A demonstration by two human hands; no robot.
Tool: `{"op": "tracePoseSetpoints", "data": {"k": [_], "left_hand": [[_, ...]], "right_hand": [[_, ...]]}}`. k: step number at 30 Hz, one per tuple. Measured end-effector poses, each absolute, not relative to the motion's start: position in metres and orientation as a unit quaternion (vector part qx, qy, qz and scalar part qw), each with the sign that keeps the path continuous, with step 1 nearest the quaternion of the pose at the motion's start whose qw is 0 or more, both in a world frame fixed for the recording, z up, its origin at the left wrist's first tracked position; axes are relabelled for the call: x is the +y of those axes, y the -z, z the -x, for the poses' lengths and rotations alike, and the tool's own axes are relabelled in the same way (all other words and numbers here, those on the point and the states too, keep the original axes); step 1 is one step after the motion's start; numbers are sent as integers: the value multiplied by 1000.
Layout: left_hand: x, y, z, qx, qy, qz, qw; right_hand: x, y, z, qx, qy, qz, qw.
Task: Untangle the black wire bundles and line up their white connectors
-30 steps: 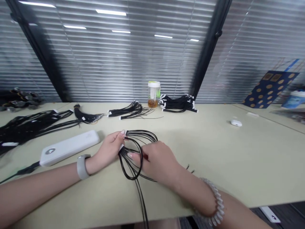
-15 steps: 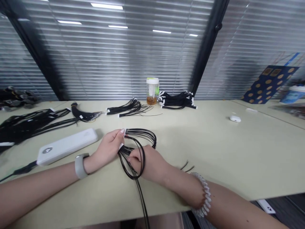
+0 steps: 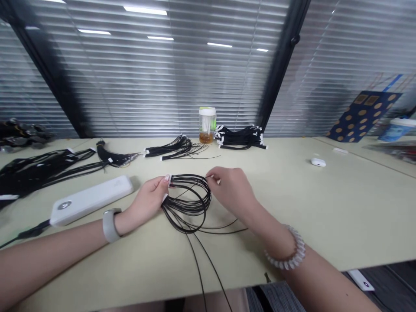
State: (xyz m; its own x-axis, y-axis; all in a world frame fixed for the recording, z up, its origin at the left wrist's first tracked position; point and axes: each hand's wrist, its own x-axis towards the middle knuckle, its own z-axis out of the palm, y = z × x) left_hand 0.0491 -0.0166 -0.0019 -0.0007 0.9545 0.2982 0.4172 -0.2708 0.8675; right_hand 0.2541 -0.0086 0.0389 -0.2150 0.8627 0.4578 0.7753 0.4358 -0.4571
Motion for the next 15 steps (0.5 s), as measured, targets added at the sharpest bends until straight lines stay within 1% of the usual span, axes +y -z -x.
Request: {"op": "tracePoseSetpoints", "data": {"k": [2,4,5,7,8,9,12,15], "left_hand": [[-16,2,-49,530,-468,-647,285],[-16,3,-49,529,-465,-649,287],[-16,3,-49,529,-462,-649,292],[-16,3,-49,529,-455,-651,299],[-16,4,-49,527,-453,-653,301],[-16,4,-49,525,-453,-655,301],[-15,5,-48,516,-452,-662,301],[-15,5,-48,508,-449,-670,302]], "right_hand": [[-1,-39,-261,-724,-111,501,462],[5,-38,-264,-663,-172,459,565],[7,-38,-264,-634,-196,440,606],[10,-37,-263,-591,-229,413,654],[10,-36,-262,-583,-247,407,658],[9,-36,-260,-588,-270,406,645],[4,-32,-251,-649,-343,416,537],[-3,-25,-243,-701,-360,430,441]]}}
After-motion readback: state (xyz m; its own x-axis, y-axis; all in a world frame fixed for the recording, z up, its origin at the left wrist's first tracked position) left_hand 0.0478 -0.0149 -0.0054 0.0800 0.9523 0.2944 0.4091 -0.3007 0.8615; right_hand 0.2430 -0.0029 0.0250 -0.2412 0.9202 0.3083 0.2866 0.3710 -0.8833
